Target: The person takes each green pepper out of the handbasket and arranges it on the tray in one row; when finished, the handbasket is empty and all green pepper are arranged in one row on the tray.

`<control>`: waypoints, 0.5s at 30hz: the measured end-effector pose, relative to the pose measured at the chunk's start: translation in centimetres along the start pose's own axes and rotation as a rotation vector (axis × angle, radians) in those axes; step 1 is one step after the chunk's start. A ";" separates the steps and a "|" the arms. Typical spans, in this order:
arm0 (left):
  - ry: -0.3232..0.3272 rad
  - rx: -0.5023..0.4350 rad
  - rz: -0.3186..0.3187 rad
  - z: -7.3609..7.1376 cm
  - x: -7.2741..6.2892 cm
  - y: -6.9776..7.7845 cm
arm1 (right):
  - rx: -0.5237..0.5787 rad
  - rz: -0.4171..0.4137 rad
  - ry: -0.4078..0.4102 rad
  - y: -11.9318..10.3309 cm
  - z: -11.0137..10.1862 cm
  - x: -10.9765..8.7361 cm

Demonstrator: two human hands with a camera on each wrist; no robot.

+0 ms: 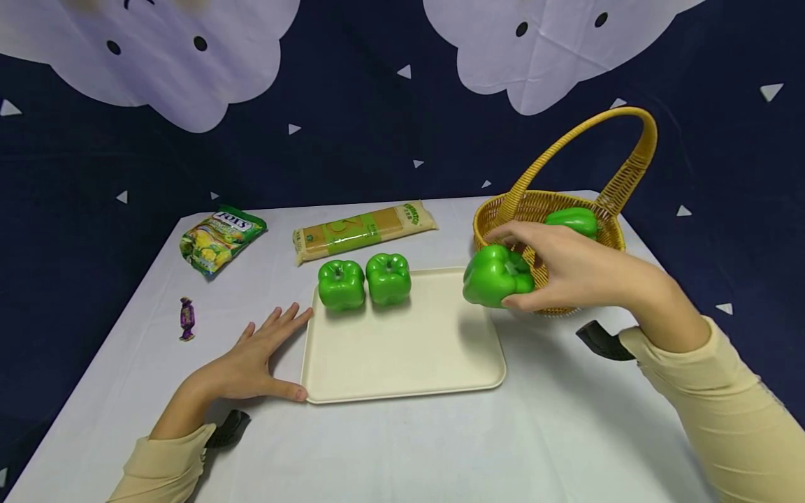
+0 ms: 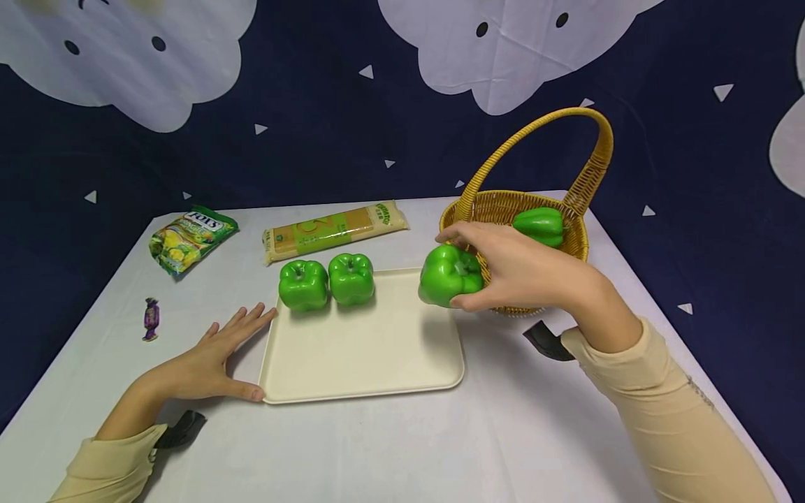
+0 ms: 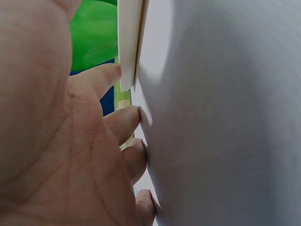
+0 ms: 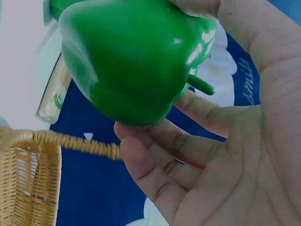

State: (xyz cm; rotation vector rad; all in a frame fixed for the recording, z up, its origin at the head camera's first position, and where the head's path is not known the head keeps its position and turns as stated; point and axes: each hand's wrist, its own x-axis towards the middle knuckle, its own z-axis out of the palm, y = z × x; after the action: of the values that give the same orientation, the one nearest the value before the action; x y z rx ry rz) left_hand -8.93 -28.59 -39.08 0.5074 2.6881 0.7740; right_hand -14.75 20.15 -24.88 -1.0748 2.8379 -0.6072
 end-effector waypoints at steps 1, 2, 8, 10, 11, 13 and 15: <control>0.000 0.000 -0.001 0.0 0.0 0.0 | 0.006 -0.004 -0.010 -0.1 0.1 0.3; 0.001 0.000 0.002 0.0 0.0 0.0 | 0.009 -0.006 -0.018 -0.1 0.3 0.7; 0.002 0.006 0.011 0.0 0.1 0.1 | 0.036 -0.006 -0.065 -0.3 1.0 2.3; 0.003 0.007 0.011 0.0 0.1 0.1 | 0.047 -0.008 -0.084 -0.4 1.3 2.8; 0.003 0.006 0.011 0.0 0.0 0.1 | 0.047 -0.004 -0.093 -0.5 1.5 3.1; 0.004 0.003 0.005 0.0 0.0 0.1 | 0.041 0.001 -0.110 -0.6 1.8 3.6; 0.004 -0.002 0.001 0.0 -0.1 0.0 | 0.034 0.007 -0.130 -0.7 2.1 4.3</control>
State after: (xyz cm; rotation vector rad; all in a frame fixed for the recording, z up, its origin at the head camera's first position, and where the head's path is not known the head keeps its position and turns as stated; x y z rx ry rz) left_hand -8.85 -28.64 -39.02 0.5076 2.6908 0.7789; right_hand -17.15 16.20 -26.12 -1.0578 2.7097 -0.5617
